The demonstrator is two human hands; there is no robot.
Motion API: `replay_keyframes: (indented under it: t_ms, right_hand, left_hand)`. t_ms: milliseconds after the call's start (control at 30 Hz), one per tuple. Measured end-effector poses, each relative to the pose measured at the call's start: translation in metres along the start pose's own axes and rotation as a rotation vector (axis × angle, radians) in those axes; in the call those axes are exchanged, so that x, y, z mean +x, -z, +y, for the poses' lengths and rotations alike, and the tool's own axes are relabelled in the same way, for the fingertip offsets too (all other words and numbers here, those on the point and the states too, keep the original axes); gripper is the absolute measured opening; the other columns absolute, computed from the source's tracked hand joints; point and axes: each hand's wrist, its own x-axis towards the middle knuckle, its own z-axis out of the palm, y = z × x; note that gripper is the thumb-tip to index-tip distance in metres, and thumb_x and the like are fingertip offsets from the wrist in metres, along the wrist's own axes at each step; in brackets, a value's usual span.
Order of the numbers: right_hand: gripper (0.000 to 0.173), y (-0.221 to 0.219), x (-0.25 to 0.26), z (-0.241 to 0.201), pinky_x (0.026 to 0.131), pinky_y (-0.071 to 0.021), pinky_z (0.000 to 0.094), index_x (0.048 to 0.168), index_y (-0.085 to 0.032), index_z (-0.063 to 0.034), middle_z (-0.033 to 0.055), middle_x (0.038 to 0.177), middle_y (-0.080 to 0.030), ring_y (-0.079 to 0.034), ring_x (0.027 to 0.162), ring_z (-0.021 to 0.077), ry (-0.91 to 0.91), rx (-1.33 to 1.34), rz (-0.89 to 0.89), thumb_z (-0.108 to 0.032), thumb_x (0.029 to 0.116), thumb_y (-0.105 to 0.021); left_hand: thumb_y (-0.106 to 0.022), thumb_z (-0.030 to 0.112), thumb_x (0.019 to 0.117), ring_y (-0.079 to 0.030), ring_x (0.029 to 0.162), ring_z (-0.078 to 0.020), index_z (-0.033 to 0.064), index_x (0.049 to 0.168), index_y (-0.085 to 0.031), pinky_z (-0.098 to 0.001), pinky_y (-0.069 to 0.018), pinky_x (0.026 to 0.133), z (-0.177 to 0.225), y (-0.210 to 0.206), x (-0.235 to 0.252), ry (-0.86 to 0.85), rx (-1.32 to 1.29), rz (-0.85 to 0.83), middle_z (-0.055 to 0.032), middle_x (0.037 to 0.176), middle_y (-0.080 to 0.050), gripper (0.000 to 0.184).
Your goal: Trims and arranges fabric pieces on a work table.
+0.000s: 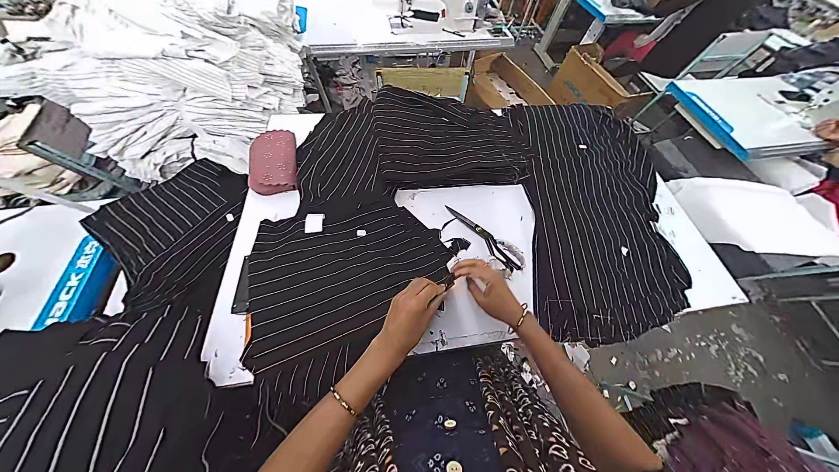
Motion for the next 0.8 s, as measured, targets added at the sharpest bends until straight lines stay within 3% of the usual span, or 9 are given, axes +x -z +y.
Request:
replay_keyframes:
  t_ms: [100, 200, 267, 367, 533, 633, 700, 733, 800]
  right_hand:
    - [0.033, 0.046, 0.008, 0.023, 0.101, -0.0496, 0.0510, 0.109, -0.074, 0.0003, 0.0221, 0.122, -0.066, -0.061, 0.120, 0.0366, -0.202, -0.299, 0.067, 0.007, 0.0849, -0.052]
    - [0.038, 0.063, 0.014, 0.035, 0.106, -0.0478, 0.0478, 0.131, -0.060, 0.0019, 0.0262, 0.141, -0.052, -0.055, 0.128, 0.0386, -0.524, -0.438, -0.052, -0.006, 0.0949, -0.056]
    - [0.041, 0.059, 0.016, 0.033, 0.105, -0.0489, 0.0458, 0.138, -0.055, 0.0002, 0.0240, 0.141, -0.053, -0.058, 0.126, 0.0358, -0.644, -0.521, -0.101, -0.017, 0.1004, -0.054]
    - [0.044, 0.060, 0.010, 0.019, 0.102, -0.0485, 0.0495, 0.136, -0.057, -0.0004, 0.0213, 0.132, -0.061, -0.060, 0.124, 0.0347, -0.739, -0.621, -0.196, -0.030, 0.1034, -0.050]
    - [0.051, 0.070, -0.022, 0.002, 0.095, -0.0504, 0.0545, 0.130, -0.061, -0.0018, 0.0211, 0.126, -0.064, -0.063, 0.117, 0.0363, -0.836, -0.692, -0.320, -0.038, 0.0951, -0.061]
    - [0.041, 0.078, -0.048, -0.009, 0.089, -0.0504, 0.0540, 0.123, -0.064, 0.0014, 0.0202, 0.108, -0.069, -0.067, 0.100, 0.0337, -0.916, -0.436, -0.340, -0.031, 0.0971, -0.062]
    - [0.028, 0.076, -0.081, -0.019, 0.077, -0.0524, 0.0369, 0.120, -0.063, 0.0043, 0.0110, 0.094, -0.069, -0.064, 0.081, 0.0170, -0.913, -0.030, -0.310, -0.015, 0.1006, -0.056]
    - [0.023, 0.071, -0.099, -0.028, 0.075, -0.0558, 0.0310, 0.119, -0.060, 0.0042, 0.0067, 0.091, -0.070, -0.067, 0.078, 0.0113, -0.920, 0.178, -0.289, -0.009, 0.1013, -0.052]
    - [0.016, 0.058, -0.132, -0.053, 0.067, -0.0579, 0.0262, 0.113, -0.057, 0.0004, 0.0000, 0.080, -0.068, -0.067, 0.068, 0.0076, -0.974, 0.454, -0.235, -0.007, 0.1029, -0.047]
  left_hand:
    - [-0.068, 0.011, 0.0947, -0.073, 0.091, -0.0258, -0.0002, 0.096, -0.077, -0.0338, -0.0593, 0.085, 0.000, -0.021, -0.005, -0.043, -0.063, -0.030, -0.0147, 0.093, -0.074, 0.015]
    - [-0.069, 0.009, 0.0929, -0.071, 0.097, -0.0282, -0.0003, 0.093, -0.077, -0.0364, -0.0580, 0.089, -0.012, -0.048, -0.015, -0.063, -0.092, -0.079, -0.0156, 0.097, -0.073, 0.012]
    - [-0.068, 0.007, 0.0928, -0.070, 0.108, -0.0306, -0.0007, 0.093, -0.077, -0.0396, -0.0561, 0.097, -0.020, -0.058, -0.021, -0.041, -0.114, -0.105, -0.0167, 0.106, -0.074, 0.011]
    - [-0.067, 0.006, 0.0935, -0.068, 0.116, -0.0334, -0.0021, 0.095, -0.077, -0.0435, -0.0538, 0.102, -0.026, -0.064, -0.032, 0.015, -0.141, -0.130, -0.0183, 0.116, -0.073, 0.013]
    - [-0.069, 0.008, 0.0913, -0.070, 0.110, -0.0342, -0.0014, 0.091, -0.076, -0.0464, -0.0542, 0.099, -0.028, -0.075, -0.036, 0.024, -0.128, -0.067, -0.0169, 0.110, -0.075, 0.012]
    - [-0.070, 0.009, 0.0911, -0.069, 0.109, -0.0346, -0.0006, 0.090, -0.076, -0.0480, -0.0540, 0.096, -0.026, -0.078, -0.035, 0.037, -0.121, -0.052, -0.0162, 0.109, -0.075, 0.012]
    - [-0.070, 0.009, 0.0910, -0.069, 0.109, -0.0351, -0.0008, 0.090, -0.077, -0.0487, -0.0535, 0.096, -0.025, -0.077, -0.034, 0.045, -0.131, -0.053, -0.0165, 0.109, -0.075, 0.012]
    - [-0.070, 0.010, 0.0912, -0.069, 0.110, -0.0350, -0.0006, 0.091, -0.077, -0.0484, -0.0533, 0.097, -0.025, -0.077, -0.034, 0.047, -0.137, -0.055, -0.0165, 0.109, -0.075, 0.012]
    - [-0.070, 0.010, 0.0915, -0.069, 0.109, -0.0351, -0.0003, 0.091, -0.077, -0.0487, -0.0531, 0.097, -0.025, -0.077, -0.035, 0.047, -0.147, -0.057, -0.0167, 0.109, -0.074, 0.013]
